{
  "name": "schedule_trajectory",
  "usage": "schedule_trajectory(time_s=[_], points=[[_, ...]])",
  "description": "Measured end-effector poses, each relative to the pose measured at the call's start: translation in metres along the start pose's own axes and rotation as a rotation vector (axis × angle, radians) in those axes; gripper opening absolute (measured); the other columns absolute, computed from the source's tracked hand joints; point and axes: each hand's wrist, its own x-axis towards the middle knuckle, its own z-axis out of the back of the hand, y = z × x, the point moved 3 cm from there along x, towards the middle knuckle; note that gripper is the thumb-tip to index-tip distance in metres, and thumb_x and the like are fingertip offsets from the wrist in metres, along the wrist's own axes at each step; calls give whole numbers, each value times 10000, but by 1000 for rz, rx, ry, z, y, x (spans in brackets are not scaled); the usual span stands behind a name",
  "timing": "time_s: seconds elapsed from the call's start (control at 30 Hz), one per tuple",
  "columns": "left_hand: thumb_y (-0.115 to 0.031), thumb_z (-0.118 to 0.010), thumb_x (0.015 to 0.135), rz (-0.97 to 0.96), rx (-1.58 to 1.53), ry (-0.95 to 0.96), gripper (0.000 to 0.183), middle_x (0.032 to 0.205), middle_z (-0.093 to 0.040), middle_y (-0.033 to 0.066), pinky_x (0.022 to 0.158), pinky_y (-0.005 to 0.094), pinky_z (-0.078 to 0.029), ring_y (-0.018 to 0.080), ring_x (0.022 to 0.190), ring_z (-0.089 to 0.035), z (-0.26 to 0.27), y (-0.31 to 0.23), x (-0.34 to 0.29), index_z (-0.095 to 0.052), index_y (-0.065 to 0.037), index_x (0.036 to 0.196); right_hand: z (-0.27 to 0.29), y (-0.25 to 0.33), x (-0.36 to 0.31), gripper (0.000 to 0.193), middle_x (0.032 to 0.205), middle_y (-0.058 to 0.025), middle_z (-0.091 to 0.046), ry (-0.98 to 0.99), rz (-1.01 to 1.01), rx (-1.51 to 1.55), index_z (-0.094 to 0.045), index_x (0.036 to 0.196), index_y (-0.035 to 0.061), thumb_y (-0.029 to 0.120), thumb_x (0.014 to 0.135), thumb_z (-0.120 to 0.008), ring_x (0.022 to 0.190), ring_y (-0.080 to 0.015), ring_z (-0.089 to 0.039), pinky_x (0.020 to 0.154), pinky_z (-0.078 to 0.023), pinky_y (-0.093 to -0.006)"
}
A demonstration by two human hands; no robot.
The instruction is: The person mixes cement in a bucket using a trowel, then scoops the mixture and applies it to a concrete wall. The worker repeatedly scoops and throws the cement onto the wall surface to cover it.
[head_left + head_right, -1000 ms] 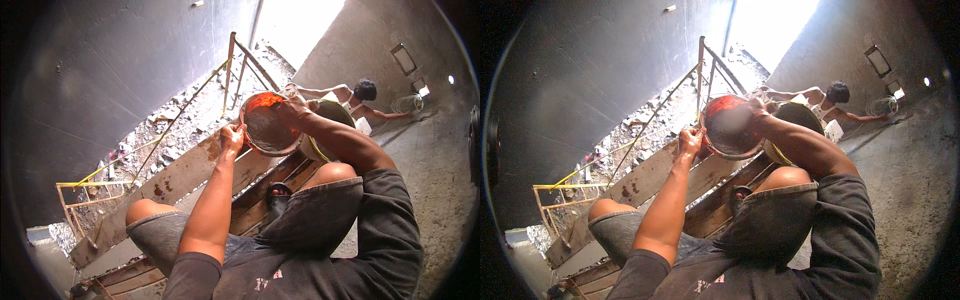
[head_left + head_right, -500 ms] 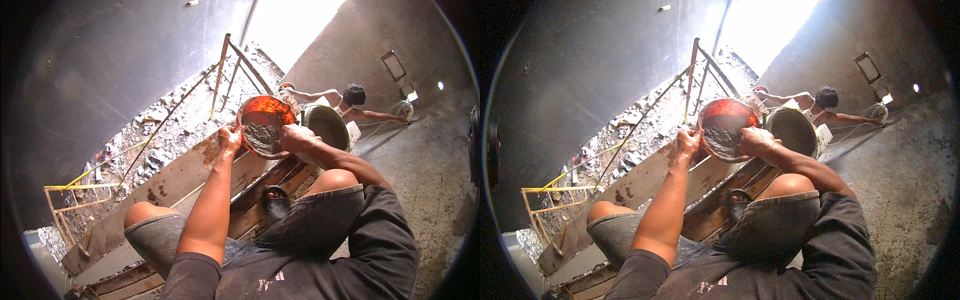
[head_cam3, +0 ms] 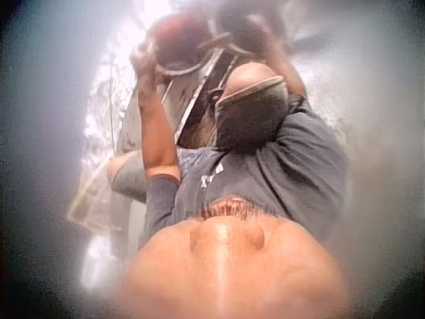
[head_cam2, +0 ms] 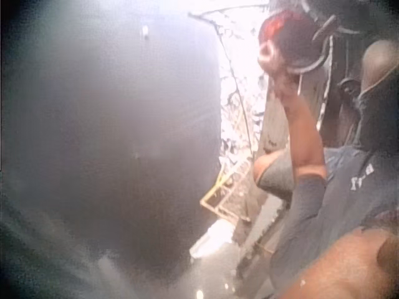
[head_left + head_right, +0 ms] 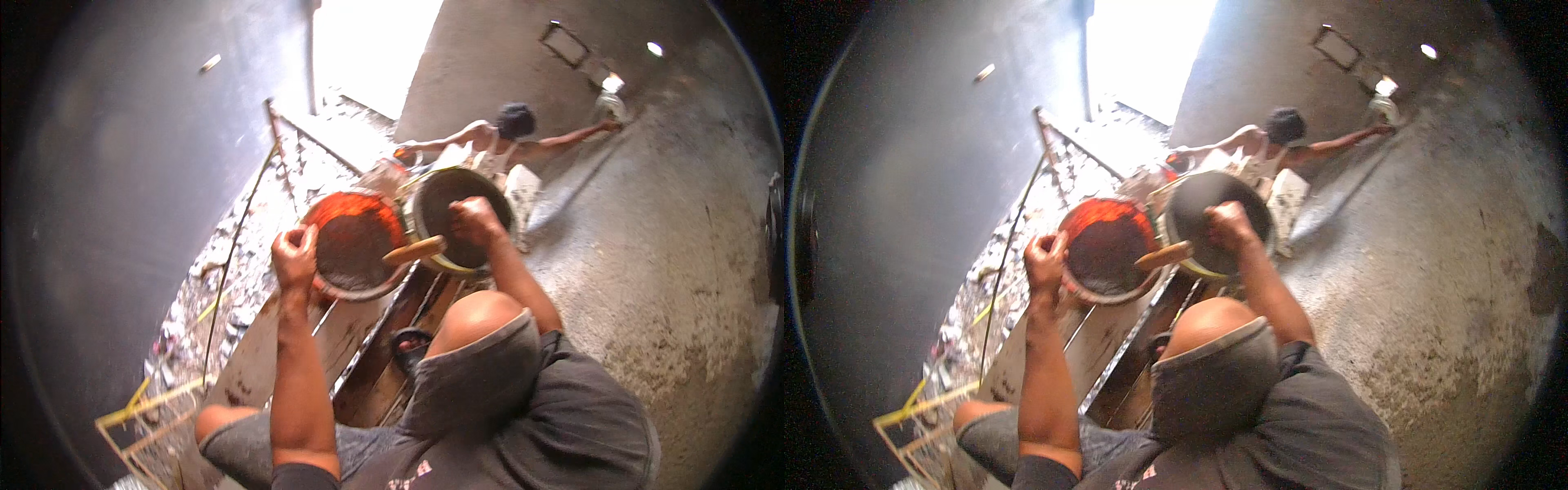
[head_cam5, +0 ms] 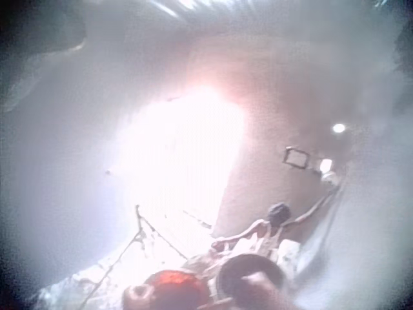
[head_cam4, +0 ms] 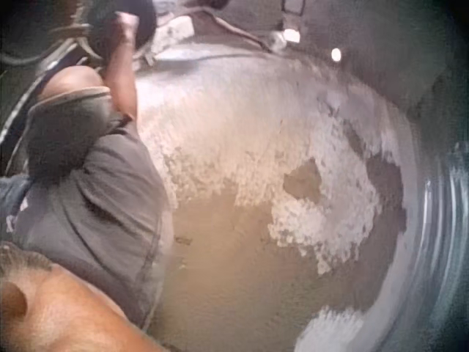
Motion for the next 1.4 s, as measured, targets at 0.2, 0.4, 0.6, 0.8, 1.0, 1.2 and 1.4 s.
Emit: schedule_trajectory(time_s=[0.2, 0.4, 0.6, 0.8, 1.0, 1.2, 1.4], points=[[-186, -653, 947, 532, -610, 350, 104, 772, -626, -13, 625, 242, -494, 126, 692, -635, -62, -2, -29, -609, -111, 890, 7, -88, 54, 160, 776, -57, -659, 11, -370, 658, -675, 869, 85, 161, 868, -534, 698, -252, -637, 711, -533, -479], [-165, -653, 941, 699, -716, 399, 89, 854, -653, 27, 699, 308, -532, 190, 778, -666, -86, 5, -39, -624, -90, 977, -29, -1, -20, 282, 1016, -162, -705, 409, -295, 986, -693, 1055, 11, 161, 918, -496, 915, -340, -674, 882, -530, -451], [-208, -601, 964, 816, -793, 428, 138, 937, -647, 65, 811, 388, -512, 236, 898, -644, -104, 12, -26, -616, -80, 1013, -87, 105, -78, 332, 1072, -211, -683, 1037, -84, 822, -666, 1096, -29, 251, 919, -643, 998, -334, -661, 949, -511, -438], [-195, -580, 969, 209, -500, 424, 140, 915, -636, 46, 746, 380, -510, 205, 804, -629, -95, 11, -7, -604, -61, 1002, -169, 135, -123, 303, 984, -178, -703, 875, 539, -169, -649, 1102, -64, 192, 943, -617, 915, -217, -671, 812, -546, -345], [-169, -606, 979, 620, -550, 318, 183, 714, -577, 8, 544, 276, -501, 106, 604, -557, -69, 42, -5, -592, -54, 837, -97, 114, -104, 261, 933, -133, -697, 198, 653, -322, -683, 1062, 14, 44, 810, -621, 794, -185, -670, 678, -551, -338], [-125, -680, 910, 338, -286, 307, 123, 805, -687, 68, 601, 253, -520, 138, 665, -648, -59, 27, -12, -668, -12, 955, -5, 13, -34, 149, 710, -159, -602, -192, 431, -636, -630, 811, -3, 126, 752, -584, 585, -300, -554, 557, -462, -419], [-169, -659, 934, 587, -356, 307, 103, 814, -643, 6, 577, 251, -483, 113, 652, -622, -62, 1, -29, -623, -88, 986, -21, 8, -43, 218, 665, -48, -501, 322, -87, 827, -557, 769, 62, 178, 945, -499, 566, -169, -443, 499, -412, -322]])
